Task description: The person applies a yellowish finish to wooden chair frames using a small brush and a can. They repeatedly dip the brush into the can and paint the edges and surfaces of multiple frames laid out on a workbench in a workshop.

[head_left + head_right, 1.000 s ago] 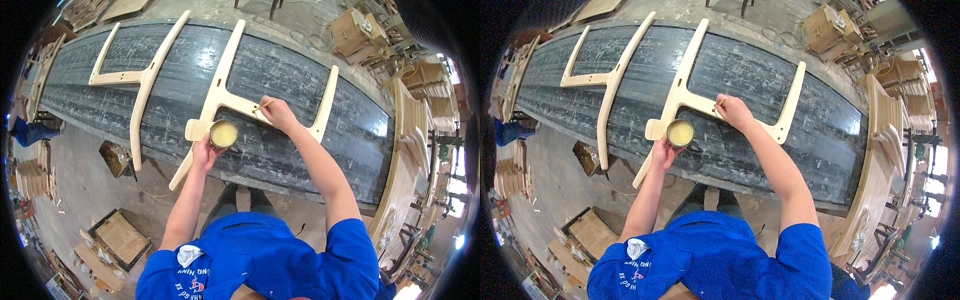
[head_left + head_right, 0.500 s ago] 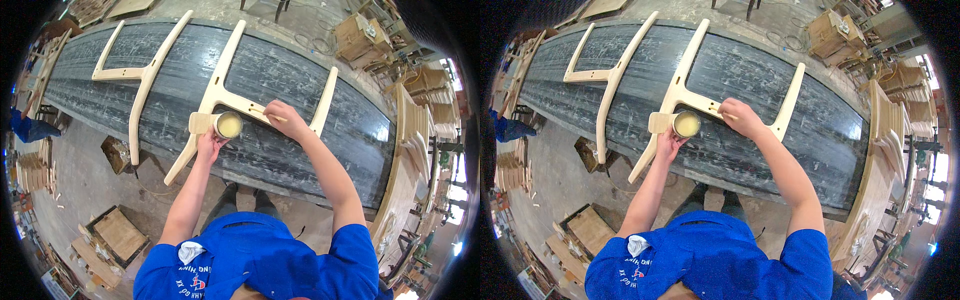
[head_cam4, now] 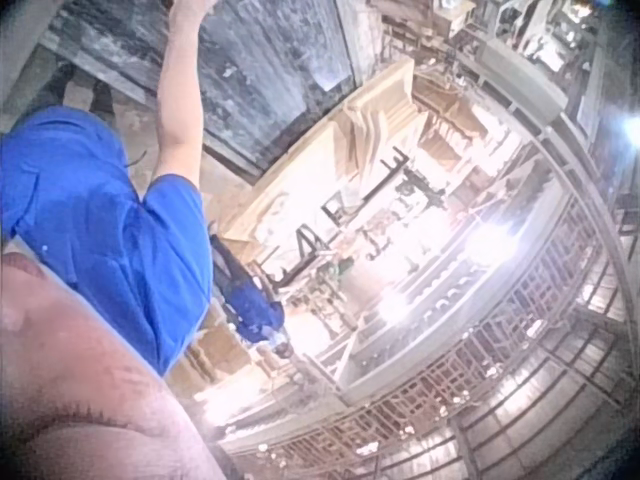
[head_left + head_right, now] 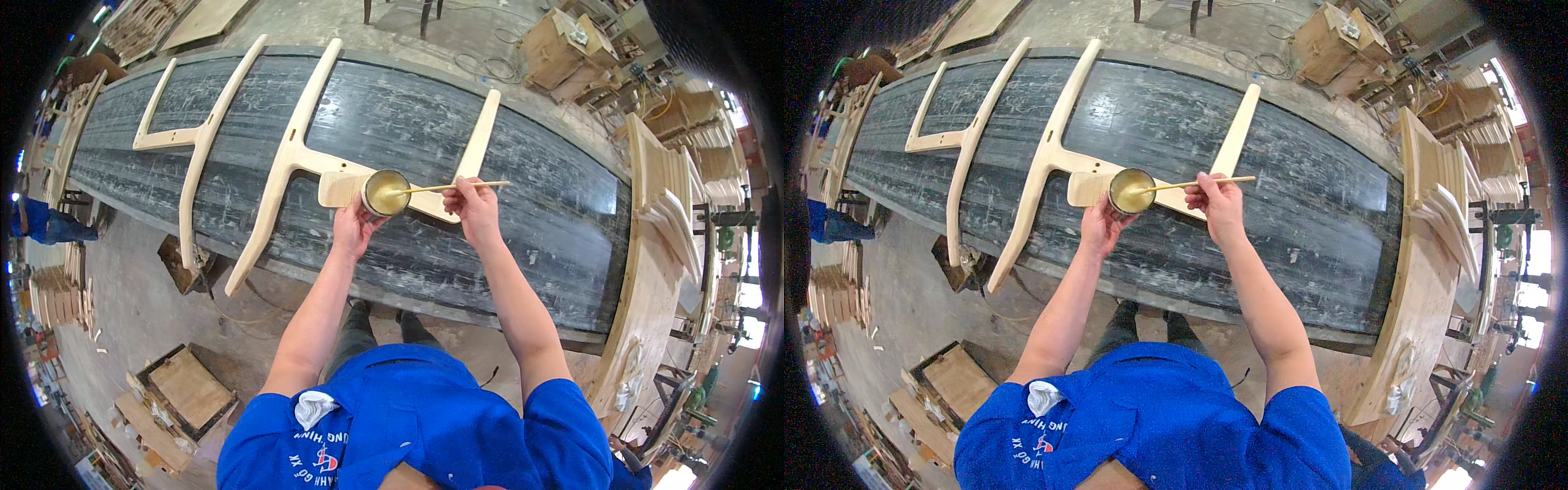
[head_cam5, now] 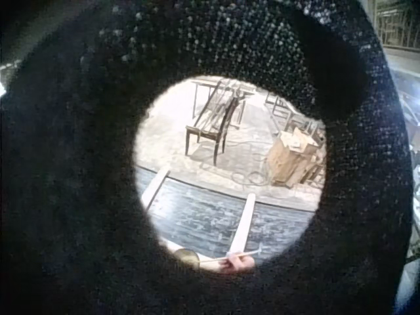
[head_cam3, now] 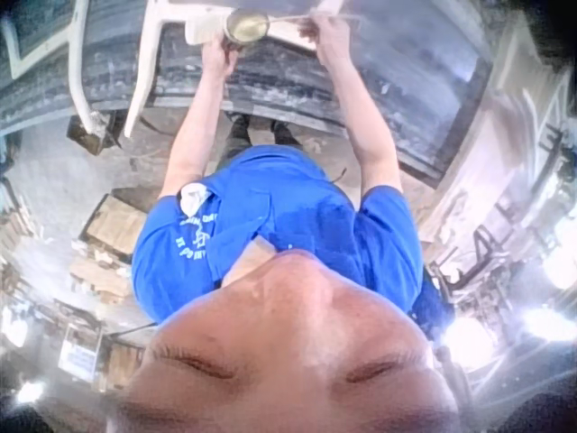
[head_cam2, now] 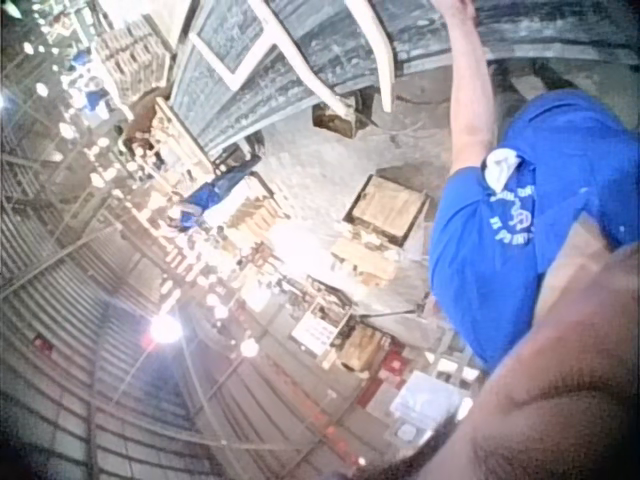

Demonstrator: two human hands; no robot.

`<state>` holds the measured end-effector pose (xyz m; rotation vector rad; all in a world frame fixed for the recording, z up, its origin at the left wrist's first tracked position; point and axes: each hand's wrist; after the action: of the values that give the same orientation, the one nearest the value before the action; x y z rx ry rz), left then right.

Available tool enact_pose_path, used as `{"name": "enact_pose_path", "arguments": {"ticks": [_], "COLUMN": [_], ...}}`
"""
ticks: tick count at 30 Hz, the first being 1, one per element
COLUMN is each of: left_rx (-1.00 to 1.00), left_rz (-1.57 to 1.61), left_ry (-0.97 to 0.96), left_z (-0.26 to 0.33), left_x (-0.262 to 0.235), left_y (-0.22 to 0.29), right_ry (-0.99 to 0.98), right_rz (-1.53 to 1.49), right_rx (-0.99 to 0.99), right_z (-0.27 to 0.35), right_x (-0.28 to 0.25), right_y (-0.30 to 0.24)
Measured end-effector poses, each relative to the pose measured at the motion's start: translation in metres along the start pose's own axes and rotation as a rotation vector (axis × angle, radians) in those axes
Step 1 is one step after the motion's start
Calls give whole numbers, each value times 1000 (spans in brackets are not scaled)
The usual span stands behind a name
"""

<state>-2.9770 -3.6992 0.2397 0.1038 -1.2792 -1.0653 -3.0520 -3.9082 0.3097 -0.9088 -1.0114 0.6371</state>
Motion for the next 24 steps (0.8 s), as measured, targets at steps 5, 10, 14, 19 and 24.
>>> {"name": "enact_pose_path", "arguments": {"ticks": [5,10,14,19,24], "left_rx": [-40,-106,-135,-105,-43], "left_rz": [35,69,91,109,96], "left_ry": [-42,-4,-30,-82,-1], "left_z": [-4,-9,-15,-21,-9], "left_x": [27,57,80,80,32], "left_y": [-36,-72,-97,-114,-99], "right_ry": [-66,57,259,164,-83], "right_rz": [-94,-186,-290,-97,468], "right_rx": [-99,-108,71,-117,-290], "right_z": [26,31,28,24,14], "right_x": [-51,-87,-105,-116,-107], "right_y": [-26,-25,-13,-33,-56]}}
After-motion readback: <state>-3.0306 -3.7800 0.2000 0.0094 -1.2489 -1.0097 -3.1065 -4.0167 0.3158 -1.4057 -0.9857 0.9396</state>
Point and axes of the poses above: each hand's wrist, its own z-axis away from the middle knuckle, its own x-axis out of the palm, y = z × x, and after that the axes turned 5 degrees about -y, right-handed
